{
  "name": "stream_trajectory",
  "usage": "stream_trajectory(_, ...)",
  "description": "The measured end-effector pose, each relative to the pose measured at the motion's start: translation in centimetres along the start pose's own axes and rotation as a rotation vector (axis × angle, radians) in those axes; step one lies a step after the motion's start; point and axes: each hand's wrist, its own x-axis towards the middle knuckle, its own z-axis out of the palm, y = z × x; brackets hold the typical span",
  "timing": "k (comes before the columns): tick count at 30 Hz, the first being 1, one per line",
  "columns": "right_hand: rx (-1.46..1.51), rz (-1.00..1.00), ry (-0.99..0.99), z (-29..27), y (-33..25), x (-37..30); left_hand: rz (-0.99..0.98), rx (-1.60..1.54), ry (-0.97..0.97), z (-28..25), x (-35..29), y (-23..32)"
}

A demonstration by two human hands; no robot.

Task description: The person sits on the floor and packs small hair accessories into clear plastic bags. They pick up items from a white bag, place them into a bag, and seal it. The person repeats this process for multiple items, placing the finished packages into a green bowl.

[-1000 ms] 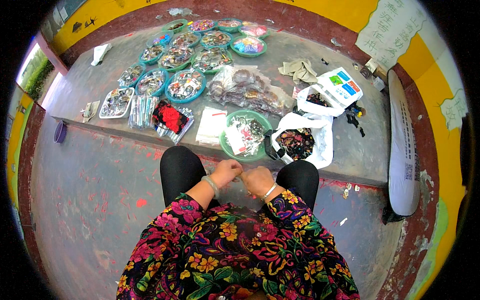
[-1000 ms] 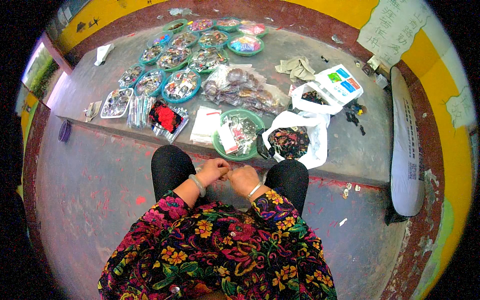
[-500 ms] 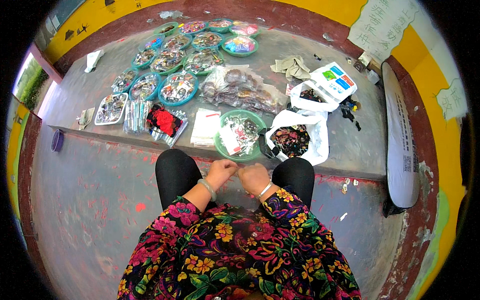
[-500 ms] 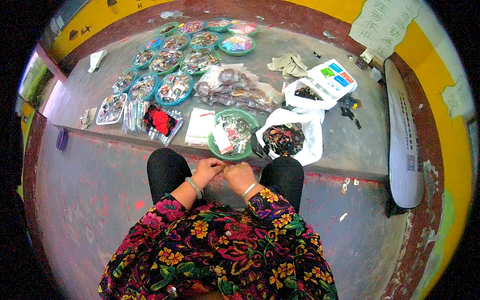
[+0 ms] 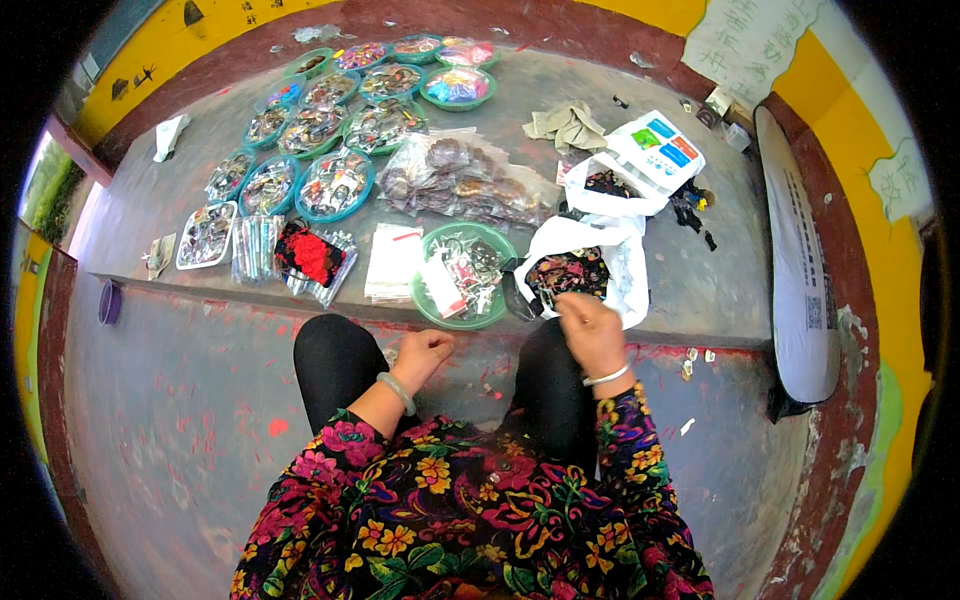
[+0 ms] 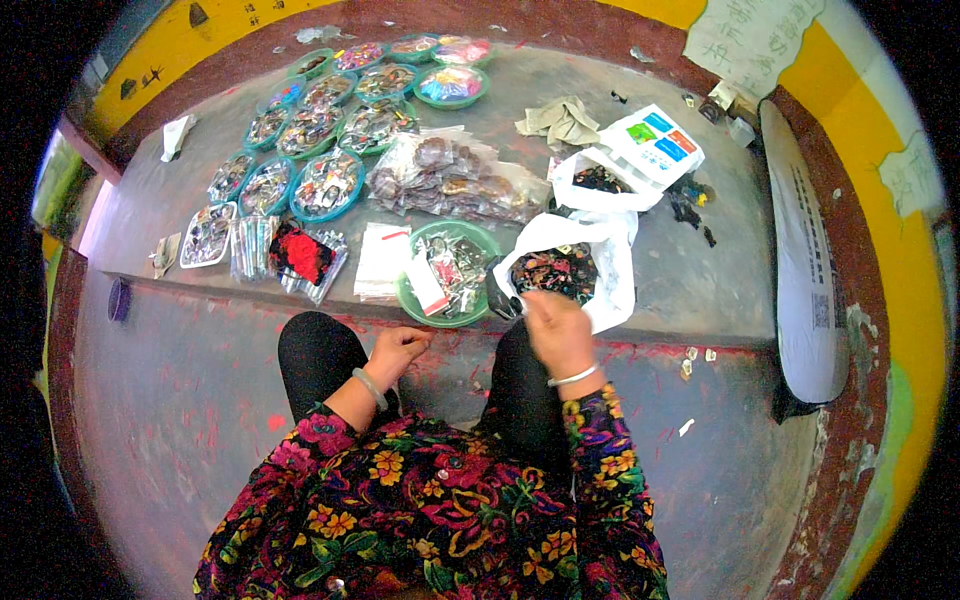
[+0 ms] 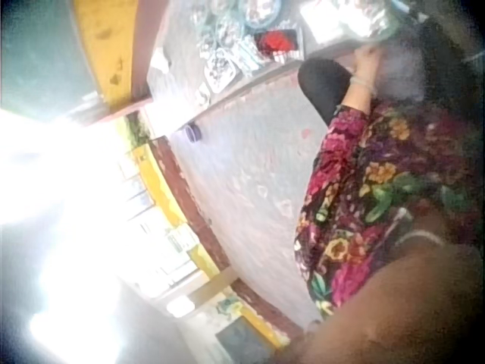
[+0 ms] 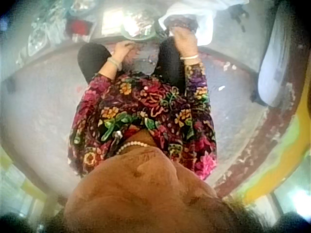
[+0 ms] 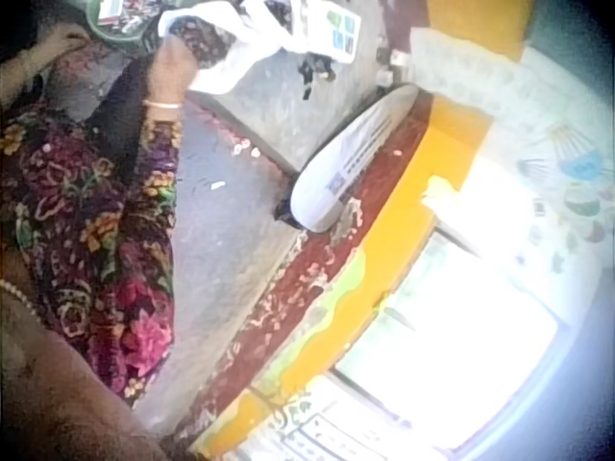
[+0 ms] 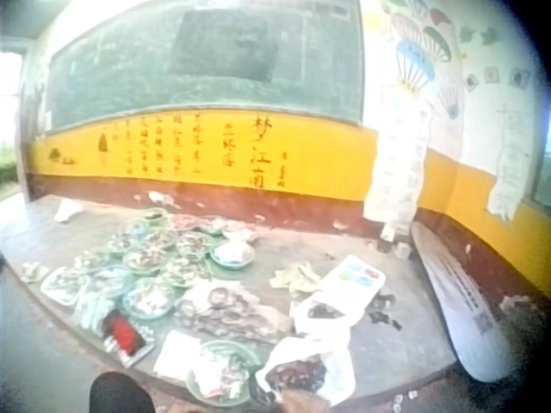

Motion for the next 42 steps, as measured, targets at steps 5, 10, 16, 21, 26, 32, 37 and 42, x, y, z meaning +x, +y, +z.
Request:
stream_trajectory(5,-0.191,0.271,-0.006,-3.2,9.8,0.9,0.014,0.031,-0.053,0.3,0.9,-0.3)
stream_trajectory(10,-0.347,0.310,-0.284,-1.3,15.6,1.3,0.003,-0.020,-0.044,0.5,2.0,-2.3)
stream_trajectory(16,-0.524,0.250,-0.730,5.4,21.6,3.0,-0.040,-0.032,-0.073,0.6,2.3,-1.4)
stream_trajectory(21,-0.672,0.558,-0.952,9.9,22.6,3.6,-0.065,-0.082,-0.074,1.0,2.5,-2.5)
stream_trajectory(26,-0.512,0.387,-0.861,11.4,27.0,1.3,0.032,-0.016,-0.054,1.1,2.4,-2.4)
stream_trajectory(32,0.066,0.906,-0.583,7.1,24.3,1.8,-0.011,-0.053,-0.074,1.0,2.0,-1.6)
stream_trajectory(37,-0.612,0.440,-0.688,7.6,24.3,2.7,0.035,-0.044,-0.087,1.3,2.1,-2.9)
stream_trajectory(42,-0.662,0.685,-0.714,10.6,21.8,2.5,0.016,0.051,-0.086,1.1,1.9,-1.9)
